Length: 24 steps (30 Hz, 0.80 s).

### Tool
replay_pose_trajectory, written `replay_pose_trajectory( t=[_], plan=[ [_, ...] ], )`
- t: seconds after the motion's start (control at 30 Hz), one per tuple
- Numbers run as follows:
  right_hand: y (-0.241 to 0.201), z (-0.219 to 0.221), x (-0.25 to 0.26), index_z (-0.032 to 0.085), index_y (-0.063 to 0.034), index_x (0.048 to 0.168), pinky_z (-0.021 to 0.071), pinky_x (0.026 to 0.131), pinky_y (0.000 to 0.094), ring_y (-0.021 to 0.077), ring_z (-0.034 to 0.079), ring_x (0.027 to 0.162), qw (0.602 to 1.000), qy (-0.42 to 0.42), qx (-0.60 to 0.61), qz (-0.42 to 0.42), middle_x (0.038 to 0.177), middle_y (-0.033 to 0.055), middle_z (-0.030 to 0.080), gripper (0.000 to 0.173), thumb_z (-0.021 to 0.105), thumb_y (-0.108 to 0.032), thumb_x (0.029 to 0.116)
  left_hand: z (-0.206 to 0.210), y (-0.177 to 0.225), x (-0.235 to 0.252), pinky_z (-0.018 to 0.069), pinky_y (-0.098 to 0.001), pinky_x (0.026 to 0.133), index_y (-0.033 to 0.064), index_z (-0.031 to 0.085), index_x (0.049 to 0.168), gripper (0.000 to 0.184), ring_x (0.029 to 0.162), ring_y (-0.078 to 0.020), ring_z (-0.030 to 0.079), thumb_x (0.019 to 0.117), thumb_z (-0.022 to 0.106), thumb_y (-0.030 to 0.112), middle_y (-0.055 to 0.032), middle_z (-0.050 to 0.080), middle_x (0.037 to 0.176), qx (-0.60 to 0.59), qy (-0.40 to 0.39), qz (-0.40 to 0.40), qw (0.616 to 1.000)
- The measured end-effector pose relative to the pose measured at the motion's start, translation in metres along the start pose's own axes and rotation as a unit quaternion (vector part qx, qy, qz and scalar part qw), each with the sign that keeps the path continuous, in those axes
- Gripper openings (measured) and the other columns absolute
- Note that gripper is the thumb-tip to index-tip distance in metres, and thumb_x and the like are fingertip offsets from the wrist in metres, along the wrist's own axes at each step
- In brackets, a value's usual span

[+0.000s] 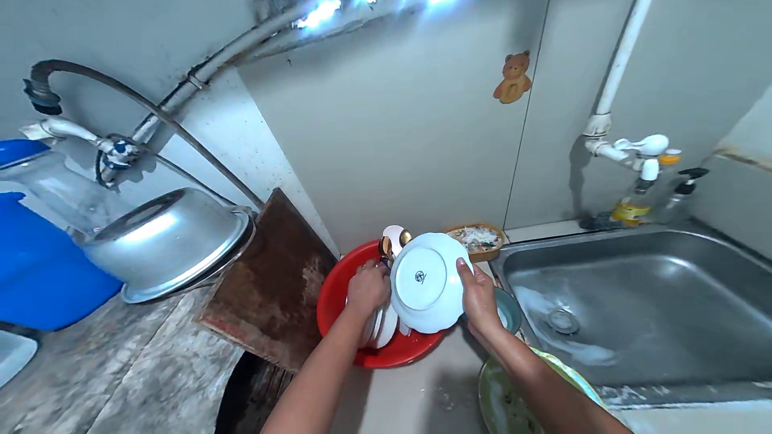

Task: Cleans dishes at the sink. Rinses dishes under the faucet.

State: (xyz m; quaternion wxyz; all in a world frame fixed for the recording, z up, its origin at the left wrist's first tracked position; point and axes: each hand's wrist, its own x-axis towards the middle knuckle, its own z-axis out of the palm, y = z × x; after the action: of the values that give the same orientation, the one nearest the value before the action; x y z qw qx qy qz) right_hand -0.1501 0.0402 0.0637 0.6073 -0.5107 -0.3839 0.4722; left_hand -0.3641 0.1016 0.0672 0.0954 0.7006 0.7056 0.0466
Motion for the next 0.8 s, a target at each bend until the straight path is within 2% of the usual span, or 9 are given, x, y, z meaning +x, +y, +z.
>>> replay_pose_trajectory(
  t=[0.13,0.27,0.37,0.53,0.6,0.67,0.73,0.8],
  plan=[
    [0.016,0.021,0.003,0.068,-0.0035,0.12,0.0568,0.082,0.0466,0.0239,0.069,0.09,1.0,-0.022,-0.01,0.02,0.101,0.0158,0.071,0.044,0.047,-0.041,0.1097,-0.005,-0.006,-0.001,0.0478,-0.0584,0.104,0.0185,0.07,0.131,0.037,0.134,-0.0354,0.053,0.1057,0.045,0.026,-0.0087,0.05,0.154,-0.03,0.018,-0.019,0.999],
    [0.035,0.053,0.006,0.068,-0.002,0.116,0.0557,0.083,0.0495,0.0272,0.069,0.09,0.995,-0.069,-0.052,0.052,0.099,0.0178,0.07,0.043,0.048,-0.039,0.1098,-0.009,-0.014,-0.002,0.0463,-0.0587,0.107,0.0187,0.066,0.137,0.039,0.136,-0.0354,0.052,0.1061,0.043,0.025,-0.0092,0.05,0.155,-0.043,0.036,-0.035,0.998],
    [0.047,0.077,0.005,0.068,-0.0032,0.121,0.0542,0.091,0.0525,0.03,0.069,0.1,0.983,-0.127,-0.113,0.062,0.106,0.0193,0.071,0.041,0.048,-0.036,0.1102,-0.011,-0.02,-0.005,0.0457,-0.0583,0.107,0.0198,0.061,0.143,0.042,0.137,-0.0347,0.052,0.1066,0.041,0.025,-0.0085,0.049,0.156,-0.049,0.04,-0.042,0.997],
    [0.068,0.094,0.006,0.066,-0.0051,0.132,0.0481,0.107,0.0528,0.03,0.065,0.12,0.955,-0.192,-0.225,0.037,0.124,0.0185,0.07,0.043,0.048,-0.038,0.1095,-0.01,-0.021,-0.009,0.0469,-0.0575,0.107,0.0184,0.061,0.144,0.042,0.136,-0.0342,0.052,0.1069,0.042,0.025,-0.0091,0.049,0.155,-0.069,0.058,-0.052,0.995],
    [0.071,0.095,0.009,0.066,-0.0065,0.134,0.0476,0.107,0.0536,0.0306,0.065,0.12,0.948,-0.19,-0.253,0.034,0.125,0.018,0.07,0.045,0.048,-0.04,0.1093,-0.005,-0.016,-0.008,0.0439,-0.0586,0.109,0.0201,0.061,0.144,0.042,0.14,-0.034,0.048,0.1069,0.041,0.026,-0.0084,0.048,0.156,-0.082,0.065,-0.062,0.993],
    [0.069,0.094,0.012,0.064,-0.0111,0.138,0.0476,0.107,0.0548,0.0306,0.065,0.122,0.934,-0.186,-0.304,0.03,0.127,0.0161,0.07,0.047,0.046,-0.043,0.1092,0.002,-0.008,-0.005,0.0355,-0.0641,0.113,0.0215,0.06,0.145,0.043,0.145,-0.0353,0.041,0.1064,0.041,0.026,-0.0099,0.046,0.157,-0.095,0.067,-0.07,0.991],
    [0.063,0.094,0.013,0.061,-0.0159,0.143,0.0486,0.104,0.0569,0.0323,0.065,0.122,0.902,-0.188,-0.388,0.037,0.128,0.0153,0.07,0.046,0.044,-0.043,0.1094,0.009,0.004,-0.002,0.0301,-0.0678,0.114,0.0221,0.058,0.147,0.044,0.147,-0.0367,0.037,0.1066,0.041,0.026,-0.0112,0.042,0.16,-0.102,0.061,-0.078,0.99],
    [0.054,0.095,0.012,0.059,-0.0157,0.144,0.0502,0.101,0.0568,0.034,0.065,0.121,0.86,-0.195,-0.47,0.042,0.128,0.0163,0.069,0.043,0.043,-0.035,0.1093,0.014,0.014,0.0,0.0301,-0.0681,0.114,0.0224,0.056,0.148,0.044,0.148,-0.0376,0.035,0.1075,0.04,0.027,-0.0118,0.04,0.161,-0.1,0.054,-0.089,0.99]
  ],
)
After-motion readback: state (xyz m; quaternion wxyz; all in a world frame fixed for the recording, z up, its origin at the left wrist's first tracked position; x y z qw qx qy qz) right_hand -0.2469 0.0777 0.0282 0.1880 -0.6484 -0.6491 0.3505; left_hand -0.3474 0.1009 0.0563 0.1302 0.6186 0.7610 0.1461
